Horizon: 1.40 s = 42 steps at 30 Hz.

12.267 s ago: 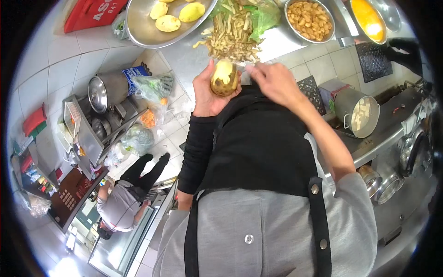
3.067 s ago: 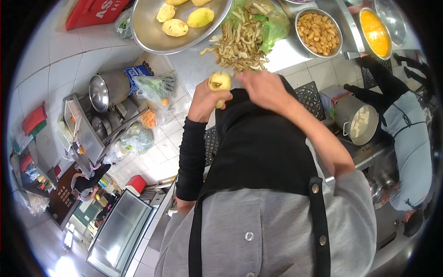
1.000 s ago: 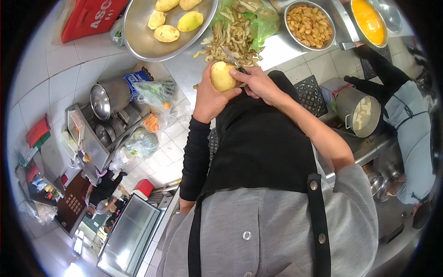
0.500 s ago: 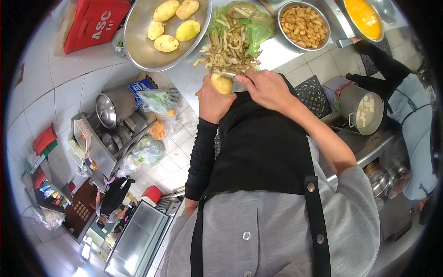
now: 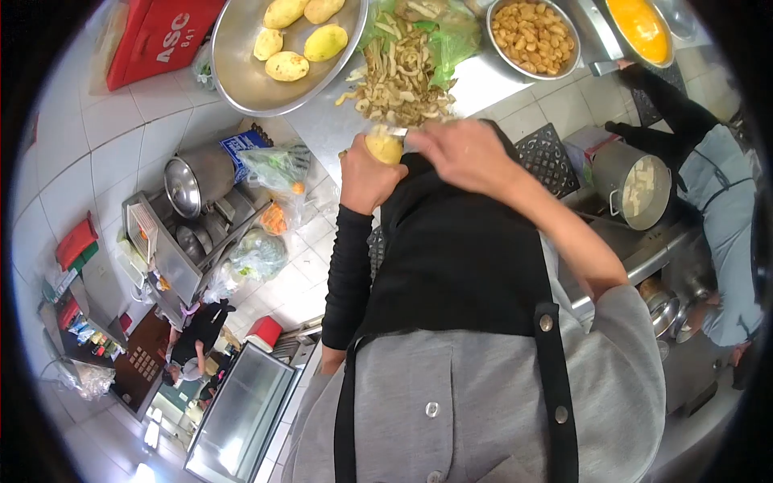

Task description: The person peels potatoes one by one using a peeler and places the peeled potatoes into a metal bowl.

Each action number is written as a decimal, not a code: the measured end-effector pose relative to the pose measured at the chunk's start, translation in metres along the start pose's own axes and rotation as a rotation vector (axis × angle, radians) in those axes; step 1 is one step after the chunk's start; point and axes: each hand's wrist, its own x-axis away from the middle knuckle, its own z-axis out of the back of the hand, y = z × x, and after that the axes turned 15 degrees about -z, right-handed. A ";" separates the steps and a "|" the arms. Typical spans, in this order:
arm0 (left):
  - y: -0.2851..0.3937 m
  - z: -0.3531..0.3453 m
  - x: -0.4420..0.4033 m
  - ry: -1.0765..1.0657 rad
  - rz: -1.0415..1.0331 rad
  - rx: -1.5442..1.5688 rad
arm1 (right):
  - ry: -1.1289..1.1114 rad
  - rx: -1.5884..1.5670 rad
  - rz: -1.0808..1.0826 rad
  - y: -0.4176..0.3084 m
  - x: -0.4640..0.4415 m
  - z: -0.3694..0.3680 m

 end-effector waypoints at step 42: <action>-0.021 -0.002 0.012 -0.088 0.144 1.177 | -0.018 0.128 -0.105 0.036 -0.031 -0.043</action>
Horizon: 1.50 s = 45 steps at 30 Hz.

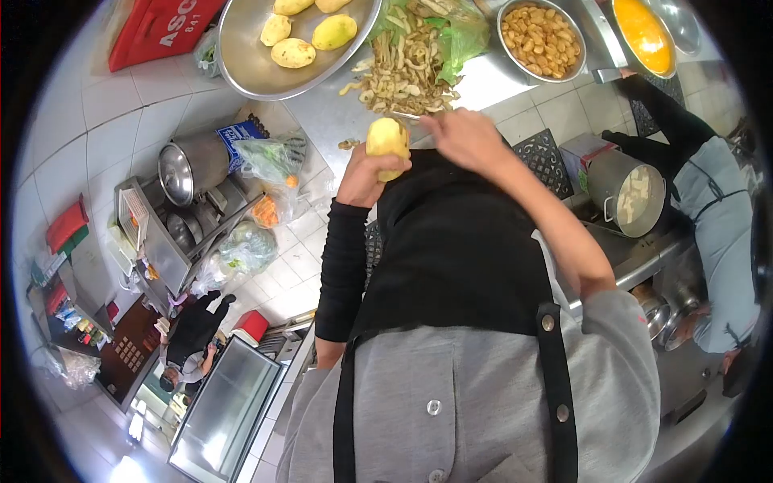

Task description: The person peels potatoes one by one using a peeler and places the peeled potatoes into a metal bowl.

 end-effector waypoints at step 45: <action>0.020 -0.016 -0.003 -0.002 -0.234 -0.671 | -0.558 -0.787 -0.243 -0.010 0.013 0.014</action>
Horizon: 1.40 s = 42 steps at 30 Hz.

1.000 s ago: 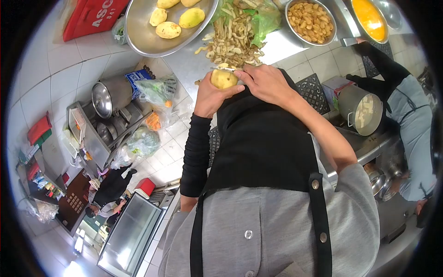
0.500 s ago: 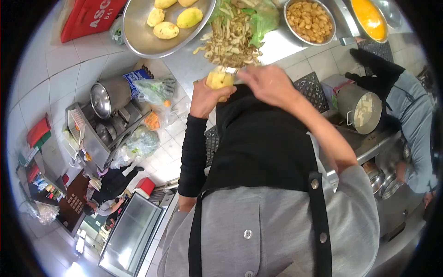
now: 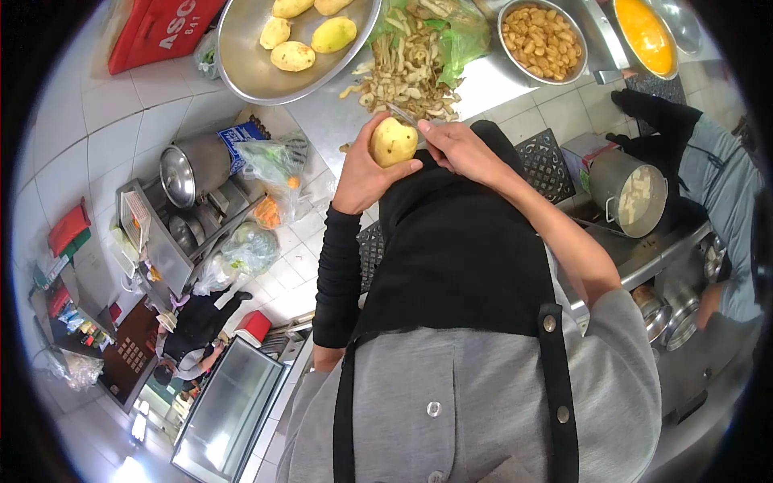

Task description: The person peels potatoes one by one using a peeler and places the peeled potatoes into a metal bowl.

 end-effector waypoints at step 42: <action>0.051 0.085 -0.064 0.411 -0.024 0.364 | 0.542 0.498 0.028 0.008 0.027 0.044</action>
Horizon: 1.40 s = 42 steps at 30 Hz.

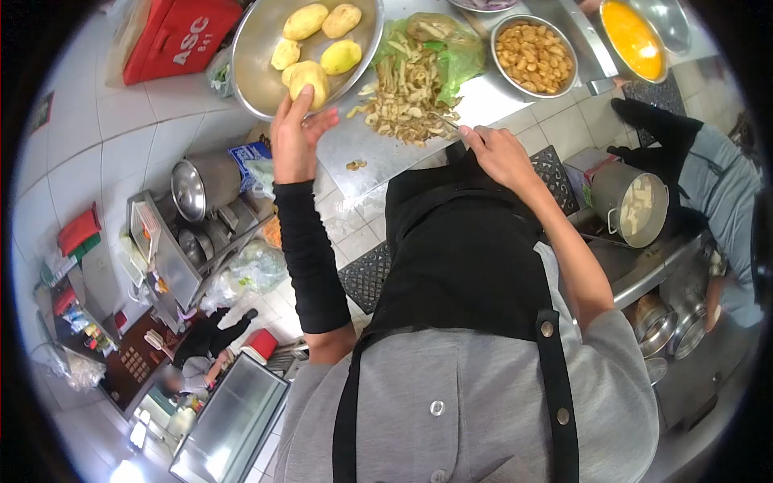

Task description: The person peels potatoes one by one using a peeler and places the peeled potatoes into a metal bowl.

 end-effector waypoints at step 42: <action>-0.147 -0.165 -0.113 -0.592 -0.676 -1.035 | 0.412 -0.375 -0.138 0.076 0.025 0.021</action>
